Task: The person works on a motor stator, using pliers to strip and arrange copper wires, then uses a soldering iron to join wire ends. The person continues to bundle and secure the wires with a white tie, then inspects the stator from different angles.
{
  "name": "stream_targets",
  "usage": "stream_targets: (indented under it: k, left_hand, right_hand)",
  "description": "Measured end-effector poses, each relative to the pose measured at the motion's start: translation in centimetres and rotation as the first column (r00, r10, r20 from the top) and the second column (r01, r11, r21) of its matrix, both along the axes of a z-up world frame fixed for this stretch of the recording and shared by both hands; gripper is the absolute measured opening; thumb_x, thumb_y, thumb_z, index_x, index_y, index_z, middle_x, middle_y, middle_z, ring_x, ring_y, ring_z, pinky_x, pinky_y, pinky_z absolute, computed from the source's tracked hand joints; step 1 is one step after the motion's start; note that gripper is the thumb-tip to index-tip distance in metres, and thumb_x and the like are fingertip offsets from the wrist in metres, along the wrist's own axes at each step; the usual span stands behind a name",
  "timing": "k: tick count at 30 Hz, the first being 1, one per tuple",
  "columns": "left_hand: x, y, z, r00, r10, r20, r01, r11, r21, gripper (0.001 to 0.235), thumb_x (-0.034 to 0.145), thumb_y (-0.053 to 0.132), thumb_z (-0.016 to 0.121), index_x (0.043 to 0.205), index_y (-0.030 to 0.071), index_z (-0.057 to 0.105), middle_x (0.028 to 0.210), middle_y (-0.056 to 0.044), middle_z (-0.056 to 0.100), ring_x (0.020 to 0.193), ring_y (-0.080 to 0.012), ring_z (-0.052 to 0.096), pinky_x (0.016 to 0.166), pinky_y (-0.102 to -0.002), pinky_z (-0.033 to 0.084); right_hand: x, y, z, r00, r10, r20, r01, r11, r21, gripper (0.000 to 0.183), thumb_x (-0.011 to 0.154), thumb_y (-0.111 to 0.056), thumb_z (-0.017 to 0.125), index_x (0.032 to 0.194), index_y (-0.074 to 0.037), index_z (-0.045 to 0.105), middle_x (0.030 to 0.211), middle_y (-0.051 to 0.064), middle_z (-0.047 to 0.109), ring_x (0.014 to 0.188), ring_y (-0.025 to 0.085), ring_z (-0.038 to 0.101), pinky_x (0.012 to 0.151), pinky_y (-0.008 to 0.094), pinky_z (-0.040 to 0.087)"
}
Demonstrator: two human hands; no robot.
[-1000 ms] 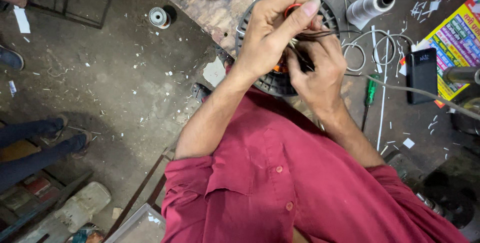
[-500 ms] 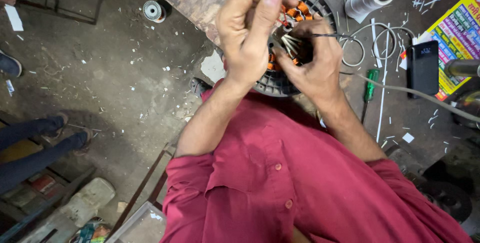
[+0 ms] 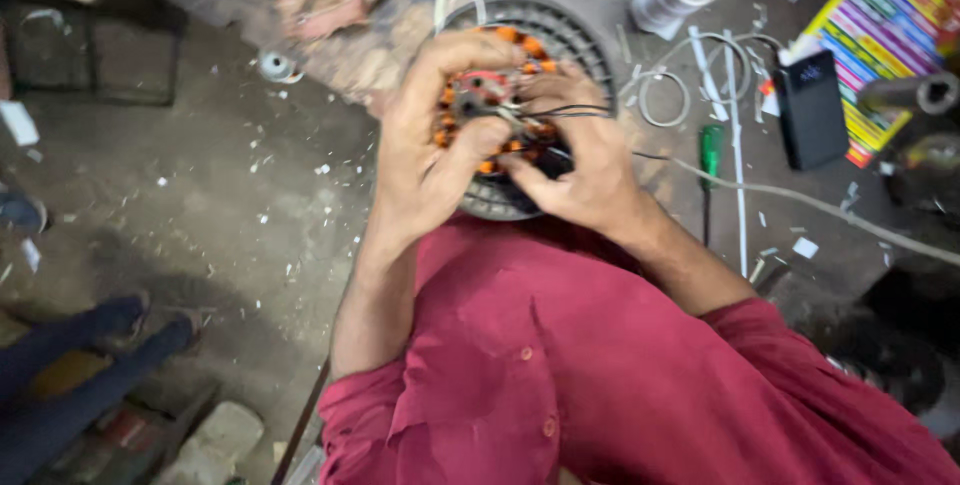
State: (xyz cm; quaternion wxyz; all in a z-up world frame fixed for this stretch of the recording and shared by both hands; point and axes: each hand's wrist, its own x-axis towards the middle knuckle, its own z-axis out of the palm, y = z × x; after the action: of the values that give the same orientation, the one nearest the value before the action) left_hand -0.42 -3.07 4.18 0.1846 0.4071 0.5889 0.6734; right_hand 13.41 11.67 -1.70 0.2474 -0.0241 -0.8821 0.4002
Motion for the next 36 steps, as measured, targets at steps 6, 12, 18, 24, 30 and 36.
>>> stream_targets:
  k: [6,12,18,24,30,36]
  left_hand:
    - [-0.2,0.3,0.4,0.957,0.080,-0.279,-0.079,0.997,0.013,0.009,0.100,0.000,0.064,0.106,0.005,0.068,0.090,-0.006,0.072,0.096,-0.0145,0.072,0.109,-0.043,0.044]
    - [1.2,-3.2,0.3,0.956,0.130,-0.262,-0.142,0.989,-0.028,0.054,0.102,0.016,0.071,0.148,0.013,0.043,0.135,-0.014,0.059,0.134,-0.0260,0.056,0.123,-0.042,0.035]
    - [5.7,-2.4,-6.1,0.832,0.197,-0.518,-0.387,0.876,-0.288,0.118,0.073,0.060,0.093,0.157,0.013,0.025,0.160,-0.018,0.031,0.150,-0.0385,0.034,0.126,-0.052,0.028]
    - [5.8,-1.9,-9.6,0.652,0.129,-0.747,-0.461,0.850,-0.256,0.127,0.064,0.089,0.082,0.150,0.011,0.030,0.158,-0.025,0.034,0.149,-0.0440,0.034,0.122,-0.069,0.014]
    - [6.3,-2.0,-9.2,0.705,0.123,-0.698,-0.462,0.827,-0.321,0.106,0.066,0.086,0.081,0.135,0.012,0.051,0.155,-0.018,0.044,0.147,-0.0421,0.039,0.125,-0.068,0.021]
    - [6.2,-2.1,-9.6,0.722,0.117,-0.682,-0.451,0.827,-0.335,0.093,0.068,0.083,0.082,0.129,0.018,0.055,0.155,-0.017,0.046,0.149,-0.0403,0.038,0.124,-0.068,0.022]
  right_hand:
    - [0.5,0.8,-0.3,0.998,0.063,-0.009,-0.063,0.995,-0.079,0.048,0.082,-0.012,0.089,0.120,-0.001,0.062,0.127,0.017,0.065,0.130,0.033,0.062,0.122,0.054,0.040]
    - [4.6,5.0,-2.2,0.976,-0.215,-0.044,0.193,0.936,-0.296,0.032,0.090,-0.007,0.080,0.116,0.000,0.063,0.126,0.016,0.069,0.120,0.028,0.068,0.107,0.038,0.053]
    - [9.3,10.3,-1.9,0.769,-0.637,-0.064,0.599,0.751,-0.277,0.025,0.103,0.001,0.075,0.124,0.004,0.060,0.124,0.014,0.060,0.118,0.021,0.062,0.110,0.035,0.052]
    - [5.4,9.5,-4.1,0.863,-0.484,-0.146,0.377,0.808,-0.452,0.023,0.107,0.002,0.071,0.126,0.004,0.057,0.123,0.013,0.060,0.110,0.018,0.062,0.101,0.030,0.051]
    - [-5.9,10.2,-3.1,0.984,-0.137,0.117,0.169,0.924,-0.343,0.008,0.099,-0.002,0.068,0.105,0.004,0.069,0.104,0.014,0.071,0.098,0.020,0.070,0.088,0.032,0.055]
    - [-17.5,11.5,-9.7,0.993,-0.082,0.083,0.061,0.971,0.229,0.021,0.086,-0.003,0.073,0.107,-0.004,0.076,0.111,0.017,0.068,0.104,0.038,0.063,0.094,0.041,0.049]
